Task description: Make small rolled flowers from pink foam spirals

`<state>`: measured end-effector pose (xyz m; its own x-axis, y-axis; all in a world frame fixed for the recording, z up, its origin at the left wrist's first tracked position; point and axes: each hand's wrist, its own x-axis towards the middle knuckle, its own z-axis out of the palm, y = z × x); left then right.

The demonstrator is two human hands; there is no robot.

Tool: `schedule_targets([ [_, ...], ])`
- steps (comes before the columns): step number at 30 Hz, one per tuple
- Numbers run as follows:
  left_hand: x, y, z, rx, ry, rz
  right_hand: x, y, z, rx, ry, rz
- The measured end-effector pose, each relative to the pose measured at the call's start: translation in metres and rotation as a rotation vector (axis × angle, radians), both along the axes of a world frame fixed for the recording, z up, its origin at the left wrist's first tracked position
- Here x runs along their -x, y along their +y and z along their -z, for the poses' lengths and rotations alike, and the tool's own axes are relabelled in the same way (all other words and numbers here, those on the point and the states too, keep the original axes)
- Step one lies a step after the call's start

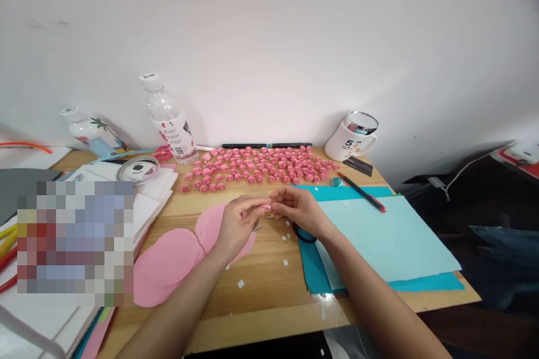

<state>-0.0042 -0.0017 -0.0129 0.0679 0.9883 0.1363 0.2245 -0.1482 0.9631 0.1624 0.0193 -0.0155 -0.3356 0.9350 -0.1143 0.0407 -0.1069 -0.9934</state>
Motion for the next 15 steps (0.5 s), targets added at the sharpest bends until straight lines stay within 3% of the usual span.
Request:
schedule_targets([
  [5,-0.0012,-0.0004,-0.0033,0.108,-0.101,-0.016,0.0014,-0.0023,-0.0067,0.023,0.077,0.027],
  [11,-0.0008,-0.0001,-0.0018,0.328,-0.369,-0.001,0.0037,-0.0007,-0.0084,-0.004,0.081,0.04],
  [15,0.0008,0.0017,-0.0019,0.3,-0.413,-0.032,0.0053,-0.001,-0.0081,-0.123,0.023,0.144],
])
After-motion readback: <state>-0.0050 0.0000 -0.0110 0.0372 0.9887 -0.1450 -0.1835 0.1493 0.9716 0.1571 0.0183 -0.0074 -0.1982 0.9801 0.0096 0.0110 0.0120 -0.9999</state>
